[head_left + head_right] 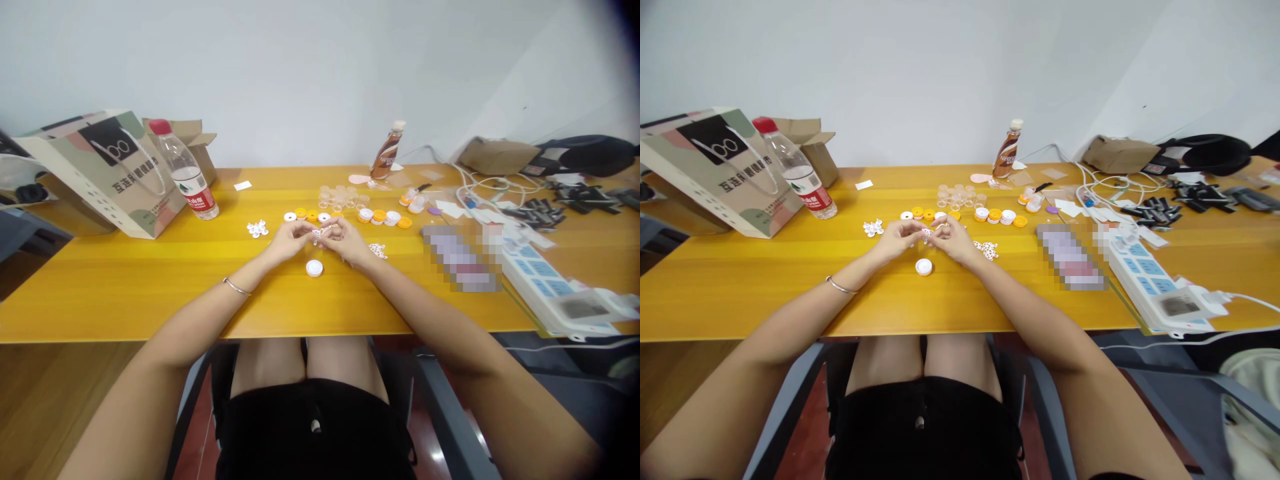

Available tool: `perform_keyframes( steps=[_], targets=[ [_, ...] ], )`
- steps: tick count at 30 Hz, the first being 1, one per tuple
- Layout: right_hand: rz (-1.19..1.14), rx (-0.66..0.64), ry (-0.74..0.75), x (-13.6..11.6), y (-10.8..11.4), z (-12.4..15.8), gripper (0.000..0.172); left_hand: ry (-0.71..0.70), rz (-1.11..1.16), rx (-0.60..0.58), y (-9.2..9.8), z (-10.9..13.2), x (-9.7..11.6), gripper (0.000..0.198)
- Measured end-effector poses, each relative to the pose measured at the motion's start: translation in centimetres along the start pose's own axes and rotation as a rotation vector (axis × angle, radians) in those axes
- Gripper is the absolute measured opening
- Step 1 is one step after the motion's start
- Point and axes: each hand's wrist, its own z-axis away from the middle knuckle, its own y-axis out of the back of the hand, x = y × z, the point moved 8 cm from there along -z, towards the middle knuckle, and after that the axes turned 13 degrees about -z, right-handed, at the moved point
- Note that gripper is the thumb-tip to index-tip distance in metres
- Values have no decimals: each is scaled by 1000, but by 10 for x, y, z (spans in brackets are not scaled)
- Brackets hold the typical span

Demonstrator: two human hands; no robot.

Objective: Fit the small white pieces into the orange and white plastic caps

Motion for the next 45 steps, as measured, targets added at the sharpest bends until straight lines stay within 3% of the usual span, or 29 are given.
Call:
perform_keyframes(
  steps=[4, 7, 12, 15, 18, 21, 24, 29, 38, 45],
  targets=[
    [28, -1, 29, -2, 1, -2, 44, 12, -4, 23, 3, -1, -2, 19],
    [198, -50, 70, -10, 3, 0, 45, 34, 15, 91, 12, -2, -7, 19],
    [651, -477, 153, -14, -29, 20, 52, 23, 53, 246, 30, -1, -9, 23],
    [795, -591, 183, -9, -40, 27, 42, -3, 73, 230, 29, 0, -4, 25],
    [848, -540, 190, -6, -37, 22, 29, -57, 65, 129, 20, 1, 3, 26],
    [867, -435, 190, -7, -26, 13, 26, -109, -4, -18, 6, 2, 6, 28],
    [859, -411, 177, -6, -20, 9, 25, -127, -85, -103, -4, 5, 3, 29],
    [846, -396, 163, -3, -16, 7, 30, -183, -196, -153, -10, 9, 3, 25],
    [842, -415, 137, -1, -18, 8, 24, -345, -404, -173, -12, 17, 23, 19],
    [845, -407, 138, -1, -19, 8, 20, -365, -430, -198, -16, 15, 21, 20]
  ],
)
